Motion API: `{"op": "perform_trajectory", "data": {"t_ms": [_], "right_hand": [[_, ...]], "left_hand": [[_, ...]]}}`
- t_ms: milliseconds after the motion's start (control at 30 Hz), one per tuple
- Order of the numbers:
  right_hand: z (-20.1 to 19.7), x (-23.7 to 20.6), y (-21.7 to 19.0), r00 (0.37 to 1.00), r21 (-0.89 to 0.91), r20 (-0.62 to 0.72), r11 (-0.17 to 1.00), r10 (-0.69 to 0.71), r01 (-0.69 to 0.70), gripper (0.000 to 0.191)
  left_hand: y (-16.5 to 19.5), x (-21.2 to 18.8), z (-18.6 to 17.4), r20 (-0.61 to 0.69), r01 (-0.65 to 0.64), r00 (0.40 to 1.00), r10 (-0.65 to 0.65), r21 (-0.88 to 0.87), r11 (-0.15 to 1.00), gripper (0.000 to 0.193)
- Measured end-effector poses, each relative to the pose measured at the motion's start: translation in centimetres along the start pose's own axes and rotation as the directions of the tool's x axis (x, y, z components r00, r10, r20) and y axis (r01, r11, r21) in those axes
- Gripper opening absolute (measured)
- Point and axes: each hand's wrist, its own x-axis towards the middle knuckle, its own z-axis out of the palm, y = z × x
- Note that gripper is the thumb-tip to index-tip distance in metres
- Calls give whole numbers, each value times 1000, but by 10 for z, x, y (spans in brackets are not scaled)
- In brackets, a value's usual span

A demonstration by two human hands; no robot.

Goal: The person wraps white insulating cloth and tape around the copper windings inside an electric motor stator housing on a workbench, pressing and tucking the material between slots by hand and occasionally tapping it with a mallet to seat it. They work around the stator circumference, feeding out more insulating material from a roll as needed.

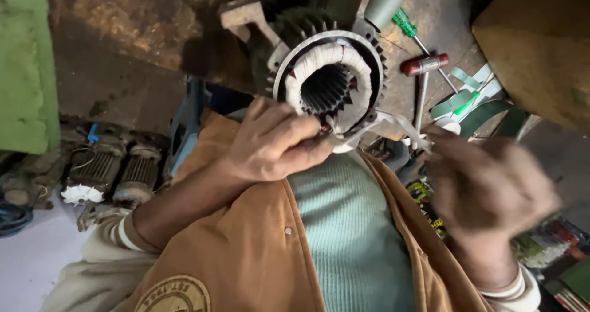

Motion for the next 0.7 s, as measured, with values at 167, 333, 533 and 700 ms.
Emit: {"op": "perform_trajectory", "data": {"t_ms": [167,333,533,700], "right_hand": [[28,31,-8,971,60,231,997,-59,46,29],[36,45,-16,936,51,326,991,-131,121,38],[40,47,-20,918,77,384,994,-99,75,38],[36,52,-26,914,82,392,994,-103,77,37]], "left_hand": [[-9,-8,11,-66,-71,995,70,-23,997,21],[-10,-13,13,-55,-63,997,63,-5,998,25],[-12,-13,10,-21,-63,998,64,14,998,25],[-11,-13,12,-37,-46,998,46,3,999,25]]}}
